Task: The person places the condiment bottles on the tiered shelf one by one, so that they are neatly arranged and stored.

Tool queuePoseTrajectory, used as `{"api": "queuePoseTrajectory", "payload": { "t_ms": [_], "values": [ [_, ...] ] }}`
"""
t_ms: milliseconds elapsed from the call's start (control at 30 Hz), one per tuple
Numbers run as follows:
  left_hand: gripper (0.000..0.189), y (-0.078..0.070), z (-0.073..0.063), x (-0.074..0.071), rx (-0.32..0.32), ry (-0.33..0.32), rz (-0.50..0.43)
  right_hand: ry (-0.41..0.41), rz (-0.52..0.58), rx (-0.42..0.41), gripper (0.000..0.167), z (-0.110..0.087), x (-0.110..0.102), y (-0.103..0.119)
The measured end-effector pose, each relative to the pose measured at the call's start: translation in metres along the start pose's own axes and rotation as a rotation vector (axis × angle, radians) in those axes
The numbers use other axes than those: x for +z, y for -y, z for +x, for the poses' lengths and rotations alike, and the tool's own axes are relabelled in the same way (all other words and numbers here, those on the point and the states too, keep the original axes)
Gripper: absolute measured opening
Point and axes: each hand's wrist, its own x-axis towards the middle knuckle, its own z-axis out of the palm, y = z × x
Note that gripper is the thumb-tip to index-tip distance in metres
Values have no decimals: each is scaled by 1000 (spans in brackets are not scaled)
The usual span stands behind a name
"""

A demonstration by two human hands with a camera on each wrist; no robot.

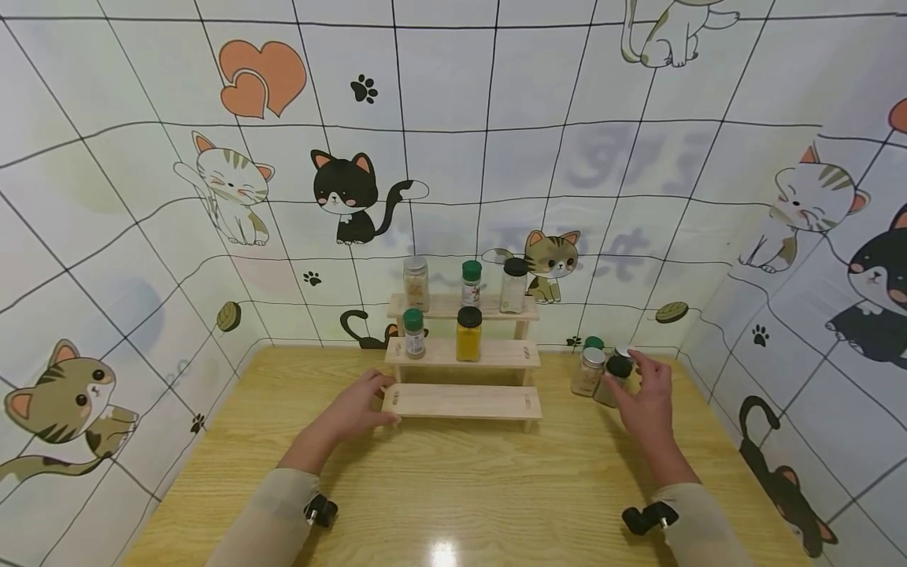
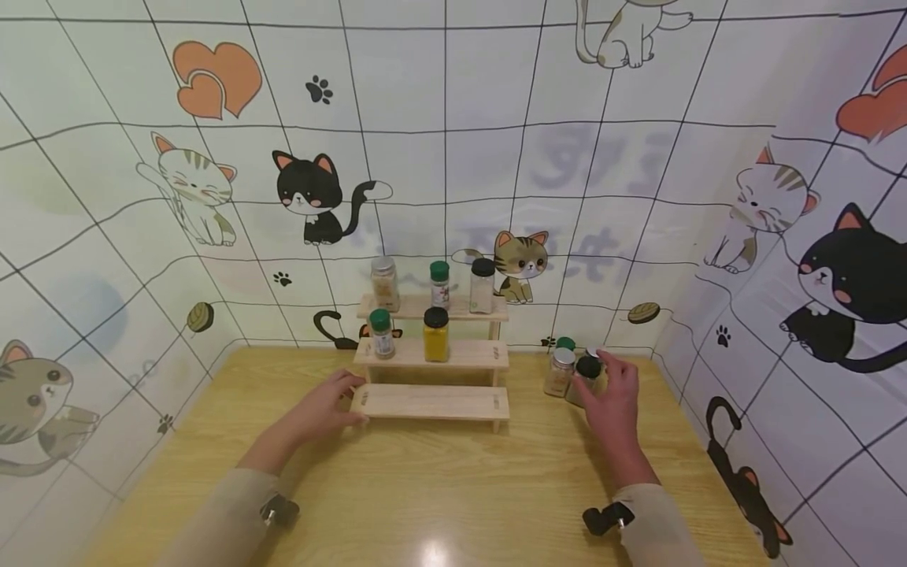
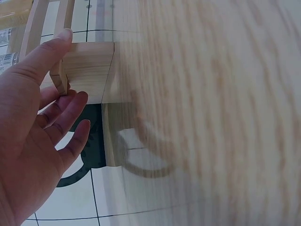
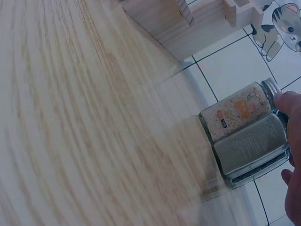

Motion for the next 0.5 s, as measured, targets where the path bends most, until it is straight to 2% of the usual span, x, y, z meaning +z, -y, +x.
{"api": "queuePoseTrajectory", "payload": {
  "t_ms": [233, 500],
  "values": [
    [73, -1, 0, 0, -5, -3, -2, 18, -7, 18, 71, 1, 5, -3],
    [71, -4, -1, -1, -7, -1, 5, 21, -1, 21, 64, -1, 16, -14]
  ]
}}
